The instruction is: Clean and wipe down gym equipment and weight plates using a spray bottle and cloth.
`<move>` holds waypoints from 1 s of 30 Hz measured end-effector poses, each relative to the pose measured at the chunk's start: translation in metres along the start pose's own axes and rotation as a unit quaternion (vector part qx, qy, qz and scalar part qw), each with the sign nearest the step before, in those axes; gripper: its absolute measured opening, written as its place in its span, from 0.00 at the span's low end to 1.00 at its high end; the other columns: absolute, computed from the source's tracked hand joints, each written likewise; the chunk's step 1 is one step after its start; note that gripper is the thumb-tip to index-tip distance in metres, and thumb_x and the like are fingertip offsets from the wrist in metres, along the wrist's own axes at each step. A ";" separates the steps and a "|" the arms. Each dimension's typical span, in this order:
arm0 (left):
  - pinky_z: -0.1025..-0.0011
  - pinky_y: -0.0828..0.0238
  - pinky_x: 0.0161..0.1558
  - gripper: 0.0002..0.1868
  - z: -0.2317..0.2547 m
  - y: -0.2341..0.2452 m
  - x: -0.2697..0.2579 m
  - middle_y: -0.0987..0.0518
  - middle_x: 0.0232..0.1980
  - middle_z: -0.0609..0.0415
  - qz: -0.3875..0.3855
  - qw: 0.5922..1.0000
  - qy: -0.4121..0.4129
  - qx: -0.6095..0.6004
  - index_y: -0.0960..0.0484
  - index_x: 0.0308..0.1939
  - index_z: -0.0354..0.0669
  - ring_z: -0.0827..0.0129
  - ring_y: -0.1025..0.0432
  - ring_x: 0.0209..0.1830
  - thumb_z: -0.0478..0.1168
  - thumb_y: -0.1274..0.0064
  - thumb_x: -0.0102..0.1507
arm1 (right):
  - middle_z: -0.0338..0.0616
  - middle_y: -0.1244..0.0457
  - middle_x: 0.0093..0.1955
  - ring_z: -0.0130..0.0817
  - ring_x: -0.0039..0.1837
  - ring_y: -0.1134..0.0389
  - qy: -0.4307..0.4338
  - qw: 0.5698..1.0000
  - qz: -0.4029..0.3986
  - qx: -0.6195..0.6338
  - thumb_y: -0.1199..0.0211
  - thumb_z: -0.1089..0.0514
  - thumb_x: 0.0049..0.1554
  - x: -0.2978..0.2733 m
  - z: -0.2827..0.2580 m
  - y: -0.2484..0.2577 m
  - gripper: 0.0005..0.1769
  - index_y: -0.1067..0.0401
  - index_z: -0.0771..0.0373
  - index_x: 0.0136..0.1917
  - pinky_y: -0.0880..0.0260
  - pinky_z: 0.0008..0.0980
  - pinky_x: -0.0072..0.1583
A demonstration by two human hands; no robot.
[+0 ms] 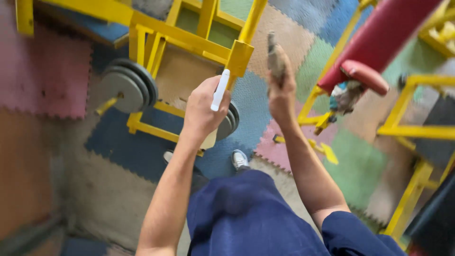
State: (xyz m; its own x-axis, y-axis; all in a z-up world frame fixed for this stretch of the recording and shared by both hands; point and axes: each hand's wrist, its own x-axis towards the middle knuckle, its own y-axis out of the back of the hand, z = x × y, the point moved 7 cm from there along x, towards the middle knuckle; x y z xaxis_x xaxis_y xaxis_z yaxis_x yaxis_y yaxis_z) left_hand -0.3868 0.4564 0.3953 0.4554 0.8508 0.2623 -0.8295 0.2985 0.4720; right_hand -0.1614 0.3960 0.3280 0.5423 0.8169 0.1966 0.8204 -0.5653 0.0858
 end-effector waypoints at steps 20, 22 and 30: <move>0.55 0.26 0.54 0.17 -0.058 0.055 0.059 0.19 0.53 0.38 -0.201 0.975 -0.070 -0.071 0.21 0.55 0.37 0.44 0.24 0.53 0.36 0.47 0.63 | 0.53 0.42 0.63 0.51 0.63 0.33 -0.120 0.877 0.191 -0.425 0.48 0.50 0.74 0.039 0.002 -0.102 0.16 0.41 0.57 0.69 0.31 0.52 0.63; 0.55 0.26 0.54 0.16 -0.056 0.048 0.063 0.18 0.53 0.38 -0.208 0.974 -0.063 -0.071 0.21 0.55 0.37 0.44 0.24 0.52 0.37 0.47 0.63 | 0.53 0.41 0.63 0.51 0.63 0.33 -0.091 0.886 0.197 -0.411 0.50 0.51 0.74 0.026 -0.011 -0.106 0.16 0.41 0.58 0.70 0.31 0.51 0.63; 0.54 0.26 0.52 0.16 -0.035 0.034 0.095 0.18 0.49 0.38 -0.191 0.973 -0.107 -0.077 0.22 0.55 0.36 0.44 0.24 0.51 0.37 0.48 0.64 | 0.39 0.42 0.44 0.33 0.44 0.45 -0.104 0.969 0.218 0.042 0.50 0.50 0.73 0.025 0.017 -0.056 0.18 0.31 0.65 0.65 0.45 0.39 0.47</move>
State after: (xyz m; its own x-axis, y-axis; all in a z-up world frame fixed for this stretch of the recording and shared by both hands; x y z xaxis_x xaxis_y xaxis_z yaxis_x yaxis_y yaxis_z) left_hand -0.3827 0.5622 0.4069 0.7833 0.5598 0.2704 -0.6176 0.6509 0.4415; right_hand -0.1902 0.4502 0.3112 0.8584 0.5129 -0.0064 0.5122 -0.8578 -0.0422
